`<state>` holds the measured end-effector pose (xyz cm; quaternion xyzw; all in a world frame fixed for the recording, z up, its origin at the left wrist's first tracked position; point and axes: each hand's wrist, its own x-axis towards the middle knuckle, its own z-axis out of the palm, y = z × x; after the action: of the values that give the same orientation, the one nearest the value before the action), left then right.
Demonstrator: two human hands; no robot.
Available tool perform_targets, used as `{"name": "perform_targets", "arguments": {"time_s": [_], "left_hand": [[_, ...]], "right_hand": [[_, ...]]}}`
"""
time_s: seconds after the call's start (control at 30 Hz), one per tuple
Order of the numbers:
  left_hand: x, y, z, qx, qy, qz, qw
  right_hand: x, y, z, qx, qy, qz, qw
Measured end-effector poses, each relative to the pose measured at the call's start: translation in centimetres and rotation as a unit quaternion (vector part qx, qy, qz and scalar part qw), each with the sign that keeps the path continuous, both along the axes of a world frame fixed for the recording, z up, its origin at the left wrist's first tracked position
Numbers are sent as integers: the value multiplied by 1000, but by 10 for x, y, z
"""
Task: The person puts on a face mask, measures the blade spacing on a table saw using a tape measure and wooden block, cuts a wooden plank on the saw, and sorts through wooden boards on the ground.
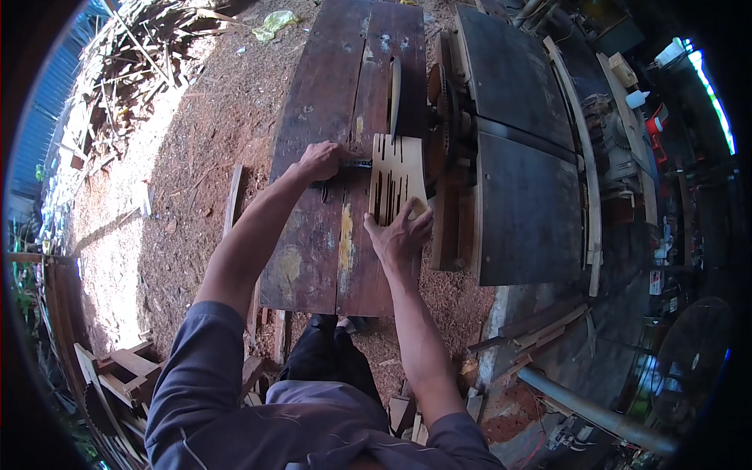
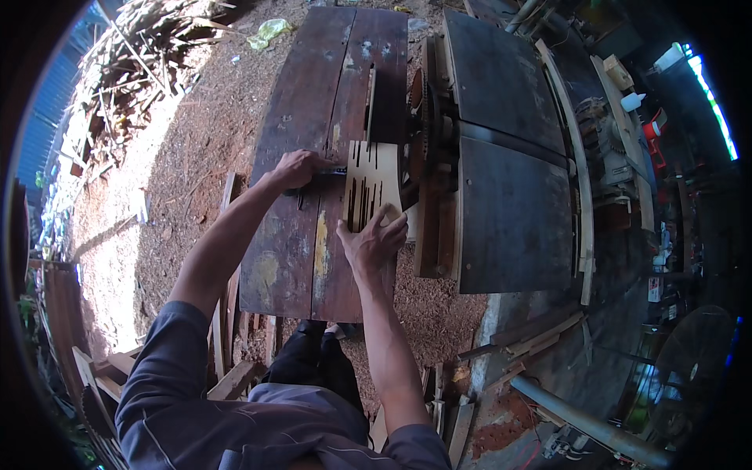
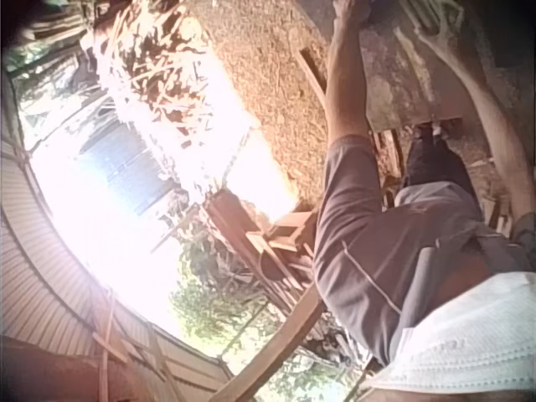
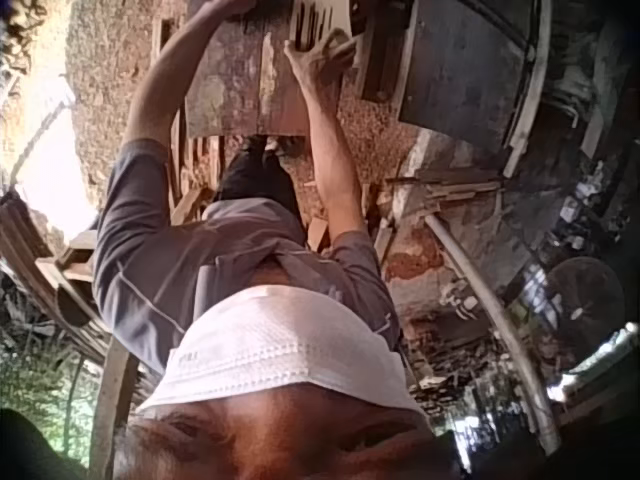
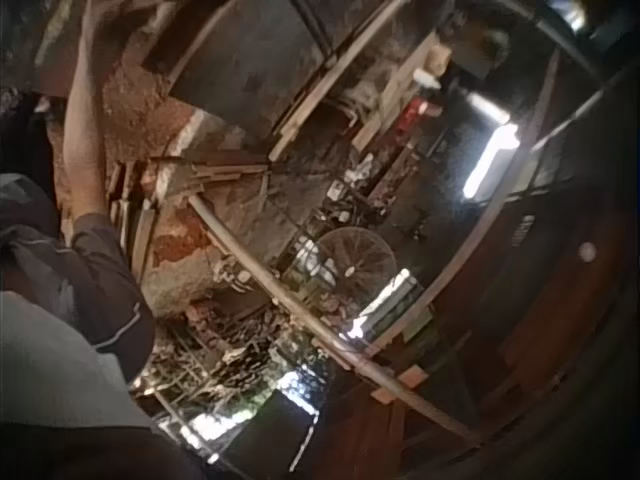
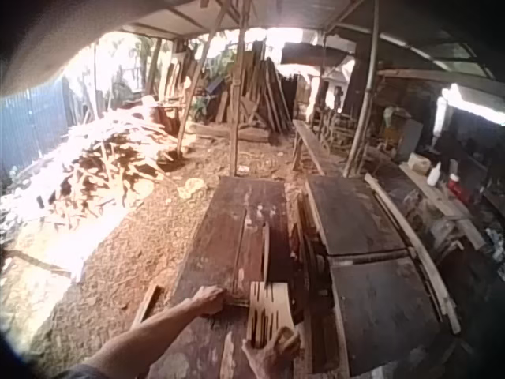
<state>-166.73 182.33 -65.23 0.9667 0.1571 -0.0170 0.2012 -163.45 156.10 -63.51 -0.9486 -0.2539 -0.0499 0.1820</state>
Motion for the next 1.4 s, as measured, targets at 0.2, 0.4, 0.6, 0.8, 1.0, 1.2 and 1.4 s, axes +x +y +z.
{"name": "perform_targets", "arguments": {"time_s": [0.2,0.4,0.6,0.8,1.0,1.2,1.4], "left_hand": [[0,1,0,7,10,4,1000],[-1,-2,8,0,-6,-8,1000],[0,-3,13,-10,8,-7,1000],[-1,-5,13,-10,-3,0,1000],[-1,1,6,-14,11,4,1000],[0,-3,12,-15,10,-1,1000],[0,-3,14,-18,24,7,1000]], "right_hand": [[3,3,-3,10,-8,6,1000],[7,5,-3,18,0,14,1000],[10,9,-6,5,-12,12,1000],[15,13,-7,9,6,9,1000],[16,17,-13,7,-21,5,1000],[20,18,-12,3,-20,1,1000],[21,21,-9,22,-28,8,999]]}}
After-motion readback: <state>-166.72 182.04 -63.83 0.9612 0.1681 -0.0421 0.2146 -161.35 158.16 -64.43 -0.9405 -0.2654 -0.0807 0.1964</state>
